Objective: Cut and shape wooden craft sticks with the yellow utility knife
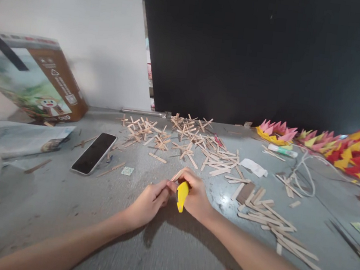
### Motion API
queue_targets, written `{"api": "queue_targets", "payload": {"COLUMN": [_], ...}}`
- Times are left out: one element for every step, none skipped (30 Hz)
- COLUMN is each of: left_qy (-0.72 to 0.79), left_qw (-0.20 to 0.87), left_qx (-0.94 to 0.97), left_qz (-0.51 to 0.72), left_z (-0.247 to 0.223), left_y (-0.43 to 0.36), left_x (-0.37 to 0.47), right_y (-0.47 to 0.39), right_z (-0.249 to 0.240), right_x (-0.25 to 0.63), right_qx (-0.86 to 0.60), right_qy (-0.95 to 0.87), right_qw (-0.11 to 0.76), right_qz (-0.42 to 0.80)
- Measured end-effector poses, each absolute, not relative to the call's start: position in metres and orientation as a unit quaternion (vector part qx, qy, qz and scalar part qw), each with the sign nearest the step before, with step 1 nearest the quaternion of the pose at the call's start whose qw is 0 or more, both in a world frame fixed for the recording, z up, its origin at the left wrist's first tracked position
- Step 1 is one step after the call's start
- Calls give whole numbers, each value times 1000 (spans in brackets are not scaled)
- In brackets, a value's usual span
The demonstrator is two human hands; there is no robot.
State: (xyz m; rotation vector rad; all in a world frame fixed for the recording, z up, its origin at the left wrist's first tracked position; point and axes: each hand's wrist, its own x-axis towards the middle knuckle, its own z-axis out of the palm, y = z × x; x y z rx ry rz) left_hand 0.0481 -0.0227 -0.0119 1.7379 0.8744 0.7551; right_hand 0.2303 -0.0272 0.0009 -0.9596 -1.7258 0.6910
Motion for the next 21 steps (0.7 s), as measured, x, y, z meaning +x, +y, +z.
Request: {"api": "queue_targets", "payload": {"left_qy": [364,363,362,360,359,360,360,361,362,363,363,363,362,361,361,361,360,359,358,355,354], "left_qw": [486,478,477,481,485,490,495,498,502,506,511,516,522,528,532,536,539,541,544,546,547], "left_qx": [732,738,739,738,734,730,726,722,718,714,710,705,699,693,689,686,683,682,679,677,673], "left_qz": [309,308,308,309,310,312,314,316,318,320,322,325,329,331,334,335,336,337,339,343,350], "left_z": [-11,-10,-10,-9,-9,-8,-8,-9,-9,-9,-9,-9,-9,-9,-9,-9,-9,-9,-9,-9,-9], "left_y": [-23,-23,-23,-24,-24,-24,-24,-24,-24,-24,-24,-24,-24,-24,-24,-25,-25,-26,-26,-26,-26], "left_x": [47,47,47,47,47,48,48,48,49,49,49,50,50,50,50,50,50,50,50,51,51], "right_y": [-28,-29,-29,-29,-29,-29,-29,-28,-28,-28,-28,-28,-28,-28,-29,-29,-30,-30,-30,-30,-30], "right_z": [3,4,5,5,4,3,2,2,1,1,1,2,2,3,3,3,2,2,1,0,-1], "right_x": [230,230,230,230,231,231,232,232,232,233,232,232,231,230,230,229,229,228,228,229,229], "right_qx": [-393,-391,-390,-391,-393,-394,-393,-392,-392,-392,-393,-396,-399,-403,-406,-409,-411,-412,-412,-412,-416], "right_qy": [-706,-700,-696,-695,-695,-697,-700,-703,-707,-711,-714,-715,-714,-712,-709,-706,-704,-703,-703,-704,-702], "right_qw": [503,503,501,500,498,498,498,497,497,495,494,492,492,495,498,501,505,507,508,509,512], "right_qz": [306,323,334,338,338,334,329,323,316,309,304,300,296,293,290,287,284,281,279,275,269]}}
